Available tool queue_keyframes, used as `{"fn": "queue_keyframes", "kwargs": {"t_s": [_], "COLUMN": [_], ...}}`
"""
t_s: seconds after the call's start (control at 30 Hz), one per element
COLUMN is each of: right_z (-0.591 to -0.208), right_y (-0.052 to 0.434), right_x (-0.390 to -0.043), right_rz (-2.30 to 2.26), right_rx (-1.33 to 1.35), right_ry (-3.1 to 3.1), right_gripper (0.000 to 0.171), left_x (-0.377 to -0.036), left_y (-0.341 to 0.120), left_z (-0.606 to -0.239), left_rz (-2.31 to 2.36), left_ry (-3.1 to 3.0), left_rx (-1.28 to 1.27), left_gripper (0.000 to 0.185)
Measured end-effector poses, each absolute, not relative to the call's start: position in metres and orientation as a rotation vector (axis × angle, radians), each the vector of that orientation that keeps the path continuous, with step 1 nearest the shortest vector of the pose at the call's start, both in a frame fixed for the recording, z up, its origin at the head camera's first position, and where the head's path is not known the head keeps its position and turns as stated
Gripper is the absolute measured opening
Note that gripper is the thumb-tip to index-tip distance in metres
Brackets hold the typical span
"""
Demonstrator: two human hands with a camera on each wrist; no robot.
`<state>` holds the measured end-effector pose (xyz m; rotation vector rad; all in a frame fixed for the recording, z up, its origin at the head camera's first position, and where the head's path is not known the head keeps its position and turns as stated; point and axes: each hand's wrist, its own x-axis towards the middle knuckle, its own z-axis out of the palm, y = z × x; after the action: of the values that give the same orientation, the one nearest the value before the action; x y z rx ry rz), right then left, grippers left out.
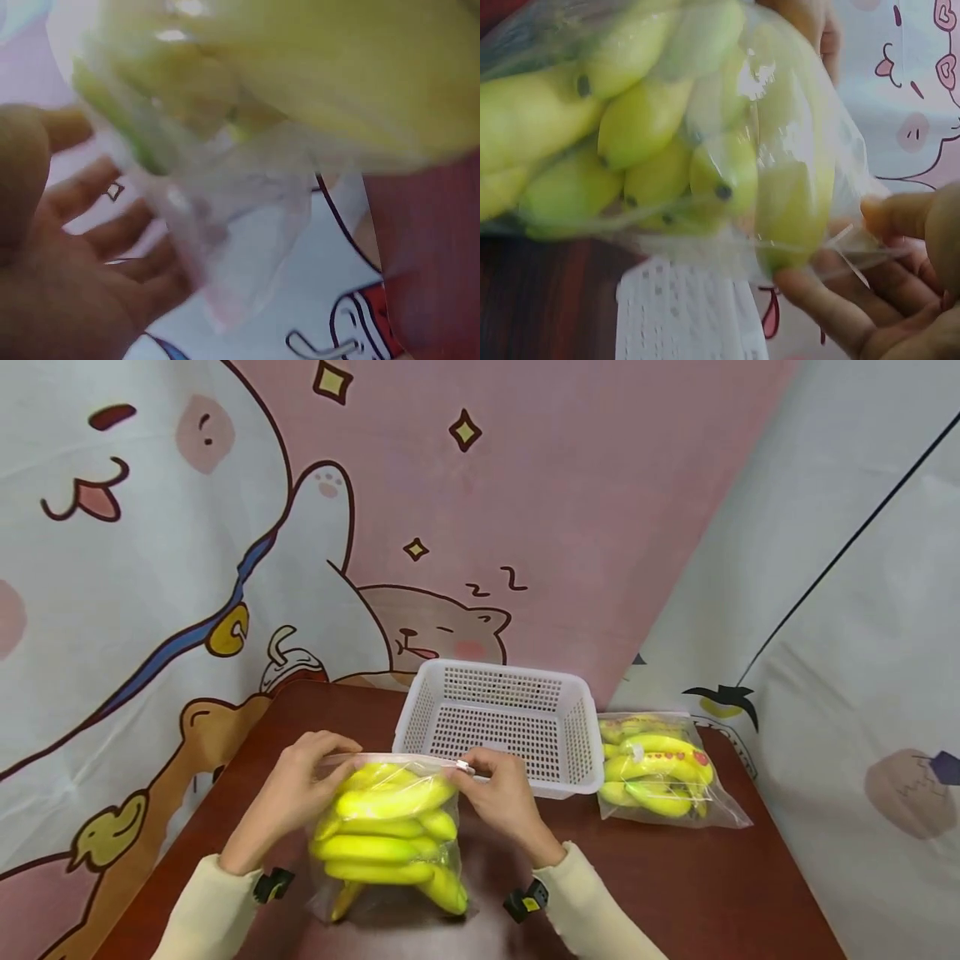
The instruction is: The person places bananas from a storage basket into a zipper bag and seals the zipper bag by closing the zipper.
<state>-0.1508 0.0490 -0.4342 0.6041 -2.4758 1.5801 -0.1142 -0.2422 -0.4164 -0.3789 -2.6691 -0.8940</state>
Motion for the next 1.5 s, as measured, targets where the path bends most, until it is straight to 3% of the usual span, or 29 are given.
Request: {"fn": "queue_keyframes", "kwargs": {"t_s": [0.43,0.7,0.9,1.07,1.3,1.4,1.5], "right_z": [-0.438,-0.444,-0.451,-0.456,-0.462,-0.463,-0.465], "right_y": [-0.016,-0.061,-0.083,-0.086,-0.085,-0.087,-0.087], "right_x": [-0.169,-0.177,-0.188,-0.195,-0.192,-0.185,-0.174], "right_rz": [1.690,1.789,1.773,1.741,1.634,1.418,1.104], "right_rx": [0.431,0.314,0.235,0.396,0.749,0.893,1.061], "right_ry": [-2.405,-2.369,-2.398,-2.464,-2.742,-2.812,-2.834], "right_gripper": [0.010,0.018,0.020,0.017,0.082,0.091,0.085], "left_x": [-0.058,-0.040,-0.039,-0.051,-0.075,-0.087,-0.097], "left_y": [-0.266,-0.268,-0.267,-0.276,-0.295,-0.301,-0.305], "left_z": [-0.445,-0.458,-0.461,-0.467,-0.469,-0.472,-0.473], "left_rz": [-0.911,-1.079,-1.105,-1.091,-1.060,-1.063,-1.062], "left_ry": [-2.713,-2.776,-2.860,-2.807,-2.801,-2.840,-2.879], "left_rx": [0.013,0.513,0.565,0.411,0.376,0.414,0.441], "left_gripper": [0.091,0.111,0.114,0.103,0.085,0.084,0.083]}}
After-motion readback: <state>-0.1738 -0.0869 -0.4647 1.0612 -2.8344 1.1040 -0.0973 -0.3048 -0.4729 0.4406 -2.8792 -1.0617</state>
